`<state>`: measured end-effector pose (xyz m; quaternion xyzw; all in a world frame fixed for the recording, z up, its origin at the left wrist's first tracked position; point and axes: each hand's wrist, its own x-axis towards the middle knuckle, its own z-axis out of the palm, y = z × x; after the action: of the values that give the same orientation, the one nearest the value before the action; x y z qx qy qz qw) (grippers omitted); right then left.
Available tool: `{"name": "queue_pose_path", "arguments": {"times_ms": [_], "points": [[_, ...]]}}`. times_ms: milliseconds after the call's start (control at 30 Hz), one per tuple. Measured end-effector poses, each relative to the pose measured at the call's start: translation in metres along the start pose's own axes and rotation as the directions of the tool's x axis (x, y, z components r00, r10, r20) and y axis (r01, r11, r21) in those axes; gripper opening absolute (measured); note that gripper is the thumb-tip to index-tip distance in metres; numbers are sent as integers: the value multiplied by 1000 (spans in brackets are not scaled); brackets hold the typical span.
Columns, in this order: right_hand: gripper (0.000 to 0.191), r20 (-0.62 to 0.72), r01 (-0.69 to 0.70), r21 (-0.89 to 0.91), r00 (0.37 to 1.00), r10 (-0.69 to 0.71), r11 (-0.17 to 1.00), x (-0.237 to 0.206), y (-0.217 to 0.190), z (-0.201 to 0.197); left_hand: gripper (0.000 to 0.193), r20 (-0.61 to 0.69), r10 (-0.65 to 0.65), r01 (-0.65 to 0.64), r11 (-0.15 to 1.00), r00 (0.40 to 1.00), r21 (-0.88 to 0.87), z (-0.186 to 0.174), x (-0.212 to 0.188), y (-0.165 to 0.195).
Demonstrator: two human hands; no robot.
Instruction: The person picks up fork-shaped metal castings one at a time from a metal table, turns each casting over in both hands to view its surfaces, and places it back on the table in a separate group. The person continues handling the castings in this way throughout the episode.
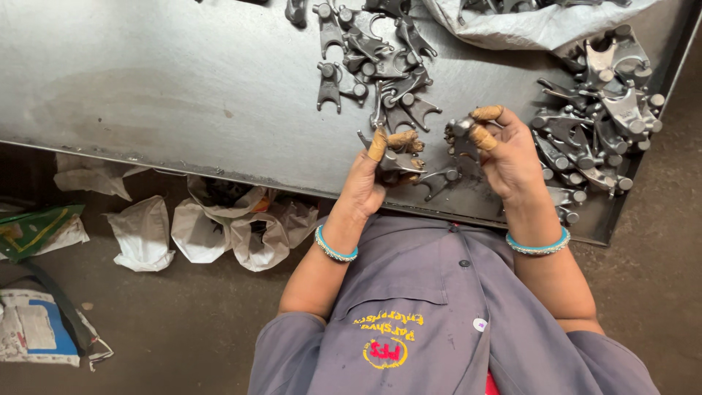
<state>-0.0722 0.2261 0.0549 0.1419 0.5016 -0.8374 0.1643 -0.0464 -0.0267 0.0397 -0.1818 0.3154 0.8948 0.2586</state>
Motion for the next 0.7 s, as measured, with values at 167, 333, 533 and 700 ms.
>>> {"name": "queue_pose_path", "arguments": {"times_ms": [167, 333, 533, 700], "points": [[22, -31, -124, 86, 991, 127, 989, -8, -12, 5, 61, 37, -40, 38, 999, 999, 37, 16, 0, -6], [15, 41, 82, -255, 996, -74, 963, -23, -16, 31, 66, 126, -97, 99, 995, 987, -15, 23, 6, -20], [26, 221, 419, -764, 885, -411, 491, -41, -35, 56, 69, 179, -189, 219, 962, 965, -162, 19, 10, -26], [36, 215, 368, -853, 895, -392, 371, -53, -55, 55, 67, 110, -96, 107, 990, 989, -96, 9, 5, -6]]}}
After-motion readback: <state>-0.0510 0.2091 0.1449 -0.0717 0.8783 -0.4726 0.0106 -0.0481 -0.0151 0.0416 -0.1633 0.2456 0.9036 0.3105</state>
